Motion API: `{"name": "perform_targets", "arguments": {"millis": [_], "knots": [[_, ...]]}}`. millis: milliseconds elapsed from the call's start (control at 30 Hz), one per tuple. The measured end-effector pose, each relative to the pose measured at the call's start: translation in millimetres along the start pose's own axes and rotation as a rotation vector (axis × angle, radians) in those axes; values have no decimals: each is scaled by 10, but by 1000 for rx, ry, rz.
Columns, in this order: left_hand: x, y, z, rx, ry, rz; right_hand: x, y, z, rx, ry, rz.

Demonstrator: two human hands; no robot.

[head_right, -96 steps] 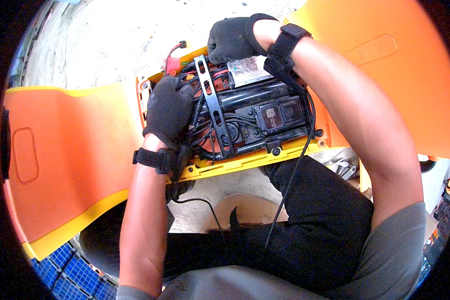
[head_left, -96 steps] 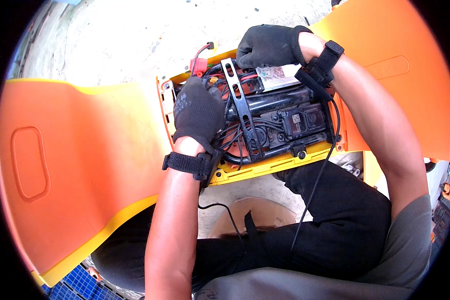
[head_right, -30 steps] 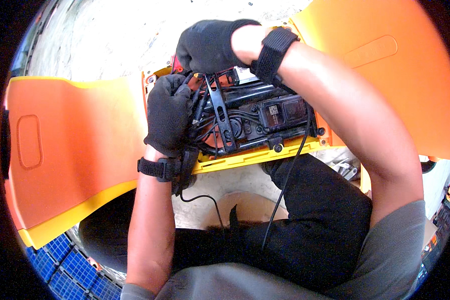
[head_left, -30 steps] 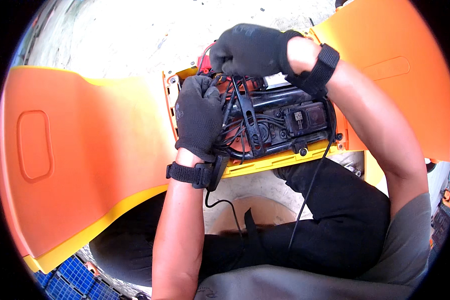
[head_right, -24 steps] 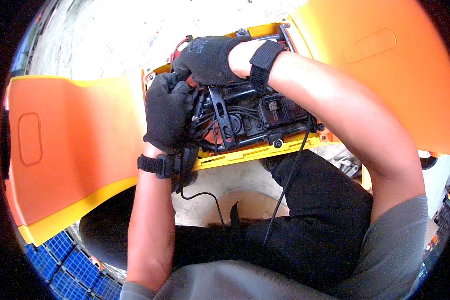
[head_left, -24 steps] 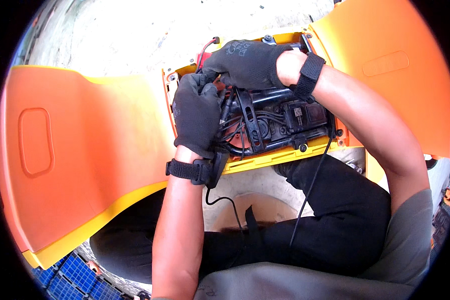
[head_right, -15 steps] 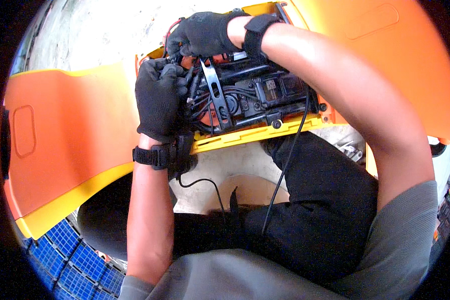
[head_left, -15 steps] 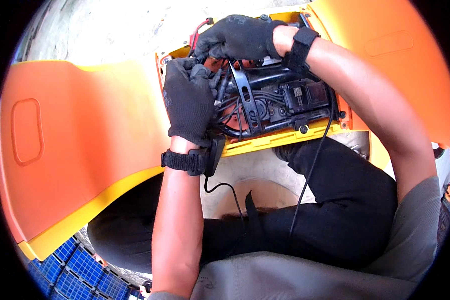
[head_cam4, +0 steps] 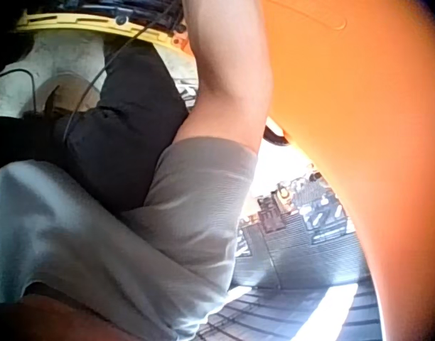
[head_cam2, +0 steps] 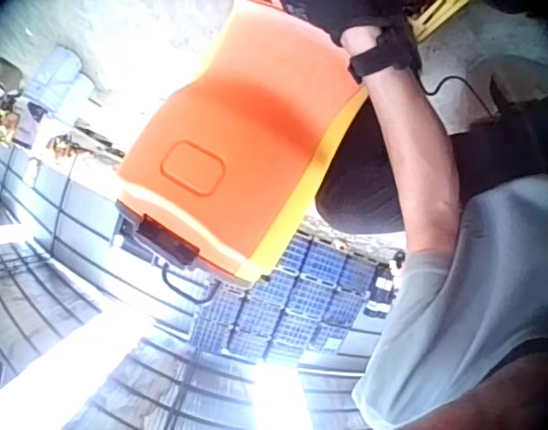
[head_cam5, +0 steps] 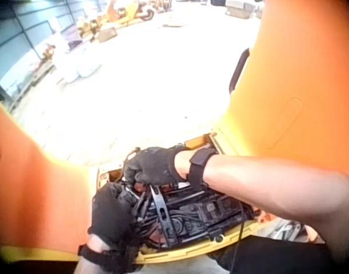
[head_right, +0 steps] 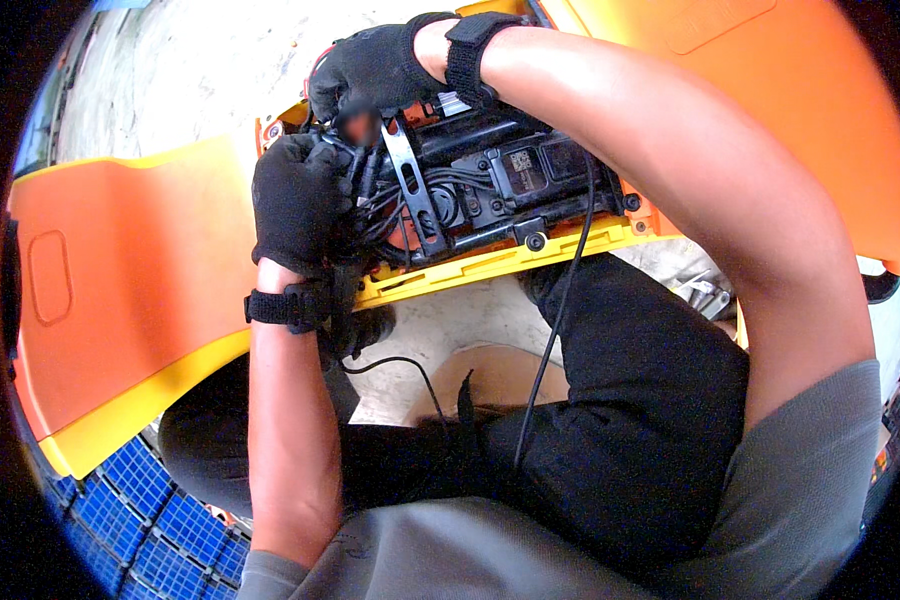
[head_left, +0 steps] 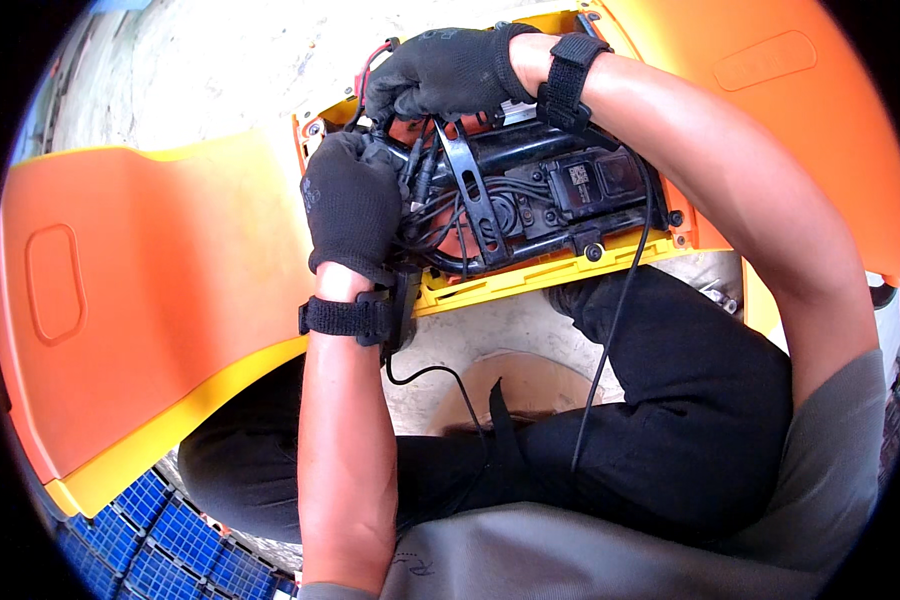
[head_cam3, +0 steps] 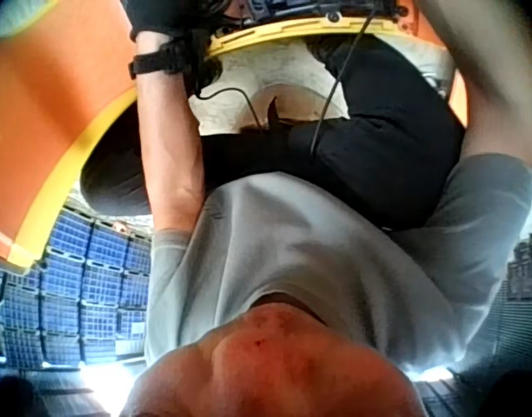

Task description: The person works on the electrical wiring inside a compartment of an orange and yellow vehicle, handling various colored wires and plastic connectors by hand.

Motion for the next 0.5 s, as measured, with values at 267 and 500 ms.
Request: {"name": "perform_targets", "arguments": {"millis": [267,500], "knots": [[-49,-6,88,98,-196,213,-52,38,-15,162,140,22],[24,-33,64,-80,39,232,-54,23,2,63,157,-120]]}}
Point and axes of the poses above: each hand's wrist, its own z-axis away from the middle knuckle, its own y-axis out of the palm, x = y × z, the point moved 6 cm from there along -z, towards the middle knuckle, and after that the axes turned 7 degrees about z, right-handed, at the moved point
